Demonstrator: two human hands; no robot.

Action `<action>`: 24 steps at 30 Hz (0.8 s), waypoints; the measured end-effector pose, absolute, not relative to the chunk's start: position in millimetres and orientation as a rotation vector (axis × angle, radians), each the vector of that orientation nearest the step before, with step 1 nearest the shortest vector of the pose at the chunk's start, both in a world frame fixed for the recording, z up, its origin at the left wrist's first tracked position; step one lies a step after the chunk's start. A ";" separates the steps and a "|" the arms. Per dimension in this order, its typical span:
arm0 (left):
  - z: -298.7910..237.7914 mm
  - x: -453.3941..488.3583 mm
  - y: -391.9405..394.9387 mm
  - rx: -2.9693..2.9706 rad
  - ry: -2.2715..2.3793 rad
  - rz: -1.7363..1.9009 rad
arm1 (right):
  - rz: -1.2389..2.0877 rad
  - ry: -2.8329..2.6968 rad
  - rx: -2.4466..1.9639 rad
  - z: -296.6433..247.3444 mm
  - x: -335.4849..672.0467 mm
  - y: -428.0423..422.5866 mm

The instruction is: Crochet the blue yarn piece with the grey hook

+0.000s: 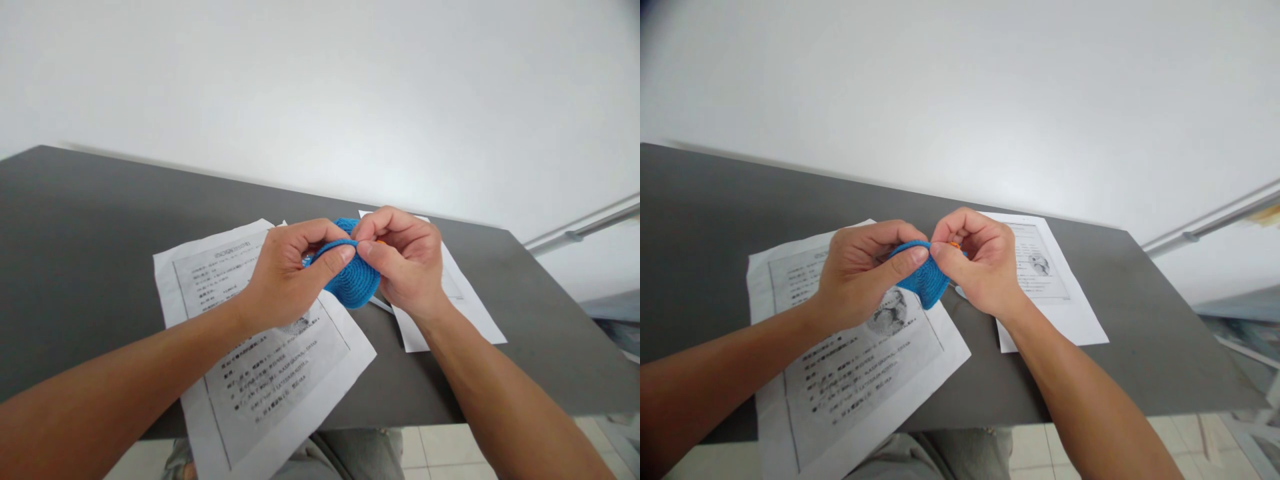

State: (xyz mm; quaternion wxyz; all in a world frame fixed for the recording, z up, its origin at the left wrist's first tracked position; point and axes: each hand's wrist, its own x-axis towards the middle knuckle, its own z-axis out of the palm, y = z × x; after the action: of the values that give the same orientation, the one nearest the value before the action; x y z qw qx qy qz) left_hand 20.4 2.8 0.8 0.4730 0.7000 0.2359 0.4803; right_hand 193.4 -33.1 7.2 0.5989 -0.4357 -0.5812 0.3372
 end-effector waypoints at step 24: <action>1.5 20.6 0.8 1.638 0.622 1.182 | 0.851 -1.269 -0.916 7.3 191.6 -32.0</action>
State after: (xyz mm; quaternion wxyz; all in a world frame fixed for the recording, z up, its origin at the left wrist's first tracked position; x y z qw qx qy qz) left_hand 20.6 0.8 1.5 0.4915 0.6750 0.2563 0.4869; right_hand 191.6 -32.0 7.3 0.6288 -0.4000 -0.5539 0.3714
